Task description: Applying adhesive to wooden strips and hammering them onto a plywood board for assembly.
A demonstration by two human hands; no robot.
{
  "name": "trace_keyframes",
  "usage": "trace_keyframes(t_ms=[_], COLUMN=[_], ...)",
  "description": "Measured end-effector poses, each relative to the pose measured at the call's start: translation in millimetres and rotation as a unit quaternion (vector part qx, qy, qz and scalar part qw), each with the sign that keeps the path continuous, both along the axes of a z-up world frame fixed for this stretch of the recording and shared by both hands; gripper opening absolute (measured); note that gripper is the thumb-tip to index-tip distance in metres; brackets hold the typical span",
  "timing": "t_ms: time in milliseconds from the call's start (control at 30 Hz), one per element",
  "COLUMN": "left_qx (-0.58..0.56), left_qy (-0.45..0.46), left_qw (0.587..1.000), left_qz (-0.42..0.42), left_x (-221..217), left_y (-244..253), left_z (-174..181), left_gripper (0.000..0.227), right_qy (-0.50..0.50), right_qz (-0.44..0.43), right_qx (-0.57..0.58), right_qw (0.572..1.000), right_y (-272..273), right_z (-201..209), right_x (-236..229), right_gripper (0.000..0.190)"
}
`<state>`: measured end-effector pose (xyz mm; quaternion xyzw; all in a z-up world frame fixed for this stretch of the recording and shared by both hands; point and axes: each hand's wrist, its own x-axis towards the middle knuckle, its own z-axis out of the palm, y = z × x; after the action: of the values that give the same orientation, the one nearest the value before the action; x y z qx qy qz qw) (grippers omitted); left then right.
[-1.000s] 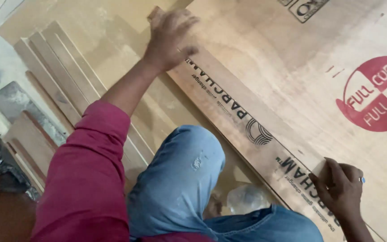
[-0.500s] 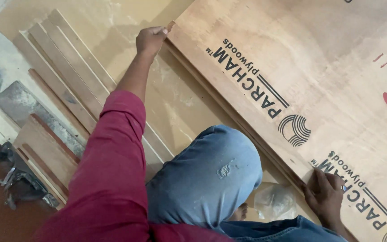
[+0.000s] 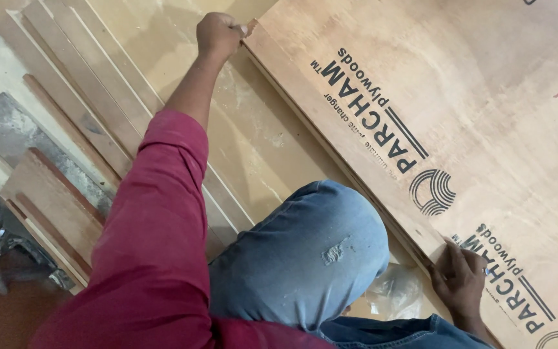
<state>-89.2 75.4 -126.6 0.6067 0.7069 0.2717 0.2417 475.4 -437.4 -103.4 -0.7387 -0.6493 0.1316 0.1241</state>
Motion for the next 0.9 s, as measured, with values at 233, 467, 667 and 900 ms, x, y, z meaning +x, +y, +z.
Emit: trace_keyframes(t_ms=[233, 467, 667, 900], left_qx=[0.001, 0.09, -0.045, -0.102], left_qy=[-0.01, 0.102, 0.012, 0.044], left_qw=[0.999, 0.986, 0.993, 0.921], left_qz=[-0.05, -0.094, -0.11, -0.374], left_x=[-6.2, -17.3, -38.9, 102.4], left_y=[16.5, 37.5, 43.9, 39.5], left_z=[-17.0, -46.2, -61.1, -55.4], left_gripper=[0.015, 0.034, 0.026, 0.026], right_qy=[-0.003, -0.087, -0.08, -0.045], right_qz=[-0.009, 0.0, -0.02, -0.13], right_qx=[0.005, -0.052, -0.049, 0.11], right_qw=[1.0, 0.995, 0.995, 0.984], right_y=[2.2, 11.5, 14.1, -60.6], right_z=[1.1, 11.9, 32.0, 43.8], right_x=[-10.7, -20.8, -35.1, -24.8], right_gripper=[0.071, 0.071, 0.068, 0.051])
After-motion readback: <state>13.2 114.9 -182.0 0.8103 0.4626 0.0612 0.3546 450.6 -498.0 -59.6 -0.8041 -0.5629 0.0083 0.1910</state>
